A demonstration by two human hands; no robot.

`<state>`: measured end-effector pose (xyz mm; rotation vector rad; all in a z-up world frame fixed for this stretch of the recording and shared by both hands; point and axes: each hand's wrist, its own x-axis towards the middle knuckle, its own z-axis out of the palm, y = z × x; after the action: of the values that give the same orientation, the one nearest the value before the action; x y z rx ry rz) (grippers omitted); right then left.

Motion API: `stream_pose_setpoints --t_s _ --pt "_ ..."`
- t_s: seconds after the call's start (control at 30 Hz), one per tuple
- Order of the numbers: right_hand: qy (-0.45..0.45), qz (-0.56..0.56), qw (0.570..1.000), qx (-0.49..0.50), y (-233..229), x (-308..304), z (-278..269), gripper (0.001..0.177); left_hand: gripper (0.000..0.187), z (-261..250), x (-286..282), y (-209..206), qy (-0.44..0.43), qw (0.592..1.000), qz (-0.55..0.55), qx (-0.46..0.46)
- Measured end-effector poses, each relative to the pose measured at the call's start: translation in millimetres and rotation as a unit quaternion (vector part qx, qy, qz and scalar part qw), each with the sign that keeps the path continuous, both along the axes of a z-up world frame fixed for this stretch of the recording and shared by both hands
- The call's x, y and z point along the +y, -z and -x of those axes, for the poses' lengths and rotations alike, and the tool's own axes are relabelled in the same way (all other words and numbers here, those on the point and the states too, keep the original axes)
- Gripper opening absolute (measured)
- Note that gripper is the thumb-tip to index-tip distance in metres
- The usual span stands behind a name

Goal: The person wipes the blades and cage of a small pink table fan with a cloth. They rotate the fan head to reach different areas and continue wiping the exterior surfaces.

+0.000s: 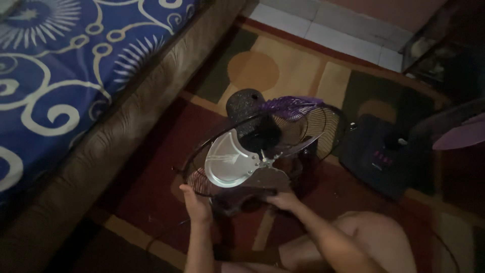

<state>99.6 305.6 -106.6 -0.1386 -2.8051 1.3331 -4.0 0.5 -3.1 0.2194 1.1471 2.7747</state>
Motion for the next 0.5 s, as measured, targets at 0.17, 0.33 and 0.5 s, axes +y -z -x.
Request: stream_pose_setpoints --t_s 0.17,0.33,0.5 --pt "0.226 0.307 0.891 -0.248 -3.1 -5.4 -20.1 0.041 0.066 -6.7 -4.7 -10.0 -0.049 0.998 0.032 0.023" --pt "0.298 0.461 0.768 -0.33 -4.8 -10.3 -28.3 0.049 0.053 1.7 -0.9 -10.7 -0.083 0.991 0.092 -0.054" --pt "0.357 0.502 0.765 -0.188 -8.3 -43.4 -19.5 0.068 0.034 -6.0 7.4 -0.9 -0.197 0.965 0.169 -0.031"
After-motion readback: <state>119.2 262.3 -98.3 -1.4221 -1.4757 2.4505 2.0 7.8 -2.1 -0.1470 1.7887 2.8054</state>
